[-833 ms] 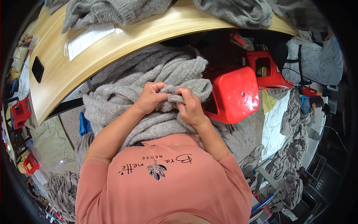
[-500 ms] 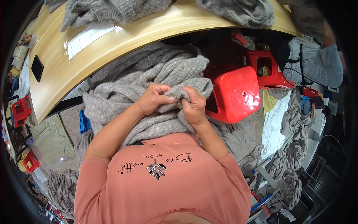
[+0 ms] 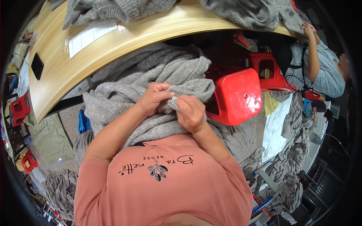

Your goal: Inspecting a grey knitted sweater and removing loose threads or lint by hand.

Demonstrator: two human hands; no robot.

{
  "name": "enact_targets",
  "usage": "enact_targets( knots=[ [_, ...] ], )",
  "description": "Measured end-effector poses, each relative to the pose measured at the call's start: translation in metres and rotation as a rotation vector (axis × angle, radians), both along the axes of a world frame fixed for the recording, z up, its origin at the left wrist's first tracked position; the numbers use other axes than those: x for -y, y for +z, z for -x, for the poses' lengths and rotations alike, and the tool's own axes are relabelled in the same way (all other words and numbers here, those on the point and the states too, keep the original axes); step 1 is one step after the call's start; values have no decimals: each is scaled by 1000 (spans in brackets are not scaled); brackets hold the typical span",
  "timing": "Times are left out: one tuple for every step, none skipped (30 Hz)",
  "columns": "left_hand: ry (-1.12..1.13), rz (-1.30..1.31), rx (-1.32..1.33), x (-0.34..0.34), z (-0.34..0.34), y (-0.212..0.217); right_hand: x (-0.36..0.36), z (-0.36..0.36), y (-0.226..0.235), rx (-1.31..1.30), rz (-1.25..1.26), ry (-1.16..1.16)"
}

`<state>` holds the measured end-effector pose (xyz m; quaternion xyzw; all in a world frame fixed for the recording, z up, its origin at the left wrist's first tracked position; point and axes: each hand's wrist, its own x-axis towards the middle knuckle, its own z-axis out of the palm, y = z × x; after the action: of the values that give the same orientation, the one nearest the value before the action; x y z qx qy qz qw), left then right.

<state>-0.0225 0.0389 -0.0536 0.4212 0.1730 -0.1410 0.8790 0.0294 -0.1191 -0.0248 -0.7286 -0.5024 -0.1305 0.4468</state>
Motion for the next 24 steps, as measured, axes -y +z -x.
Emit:
enact_targets(
  knots=[
    [38, 18, 23, 1, -1, 0, -1, 0, -1, 2, 35, -34],
    [40, 19, 25, 1, -1, 3, -1, 1, -2, 5, 71, -68],
    [54, -30, 34, 1, 0, 9, -1, 1, -4, 6, 71, -67],
    [67, -78, 42, 2, 1, 13, -1, 1, -5, -8, 93, -91],
    [67, -78, 43, 3, 0, 14, -1, 1, -6, -23, 116, -116],
    [89, -145, 67, 4, 1, 15, -3, 0, -5, -23, 115, -115],
    [110, -212, 90, 5, 1, 15, -6, -1, -4, -100, 75, -119],
    [111, -213, 90, 6, 2, 15, -9, -4, -3, -177, 35, -123],
    [131, -263, 111, 7, 2, 15, -8, -7, -5, -176, 35, -124],
    [150, -313, 132, 8, 3, 15, -6, -12, -8, -385, 40, -29],
    [149, -313, 133, 9, 3, 14, -3, -17, -10, -593, 44, 67],
    [142, -410, 162, 11, 3, 11, 0, -21, -10, -593, 44, 68],
    [134, -508, 191, 12, 4, 10, 2, -26, -10, -743, 69, 146],
    [136, -508, 192, 12, 4, 12, 5, -30, -10, -892, 94, 226],
    [122, -505, 178, 12, 4, 16, 8, -32, -7, -967, 97, 242],
    [107, -501, 165, 11, 4, 18, 6, -32, -3, -967, 97, 244],
    [109, -501, 165, 11, 4, 17, 5, -30, 1, -965, 213, 122],
    [115, -559, 179, 11, 4, 15, 4, -29, 3, -957, 327, 1],
    [121, -617, 193, 11, 4, 13, 2, -27, 2, -956, 326, 2],
    [122, -618, 195, 12, 4, 11, 0, -25, -1, -849, 310, -33],
    [157, -689, 238, 14, 4, 10, -2, -21, -3, -745, 292, -68],
    [192, -760, 282, 15, 4, 9, -3, -19, -3, -746, 290, -68],
    [191, -762, 282, 15, 5, 10, -4, -15, -4, -633, 308, -72],
    [204, -808, 294, 15, 5, 10, -5, -12, -4, -516, 328, -77]
  ],
)
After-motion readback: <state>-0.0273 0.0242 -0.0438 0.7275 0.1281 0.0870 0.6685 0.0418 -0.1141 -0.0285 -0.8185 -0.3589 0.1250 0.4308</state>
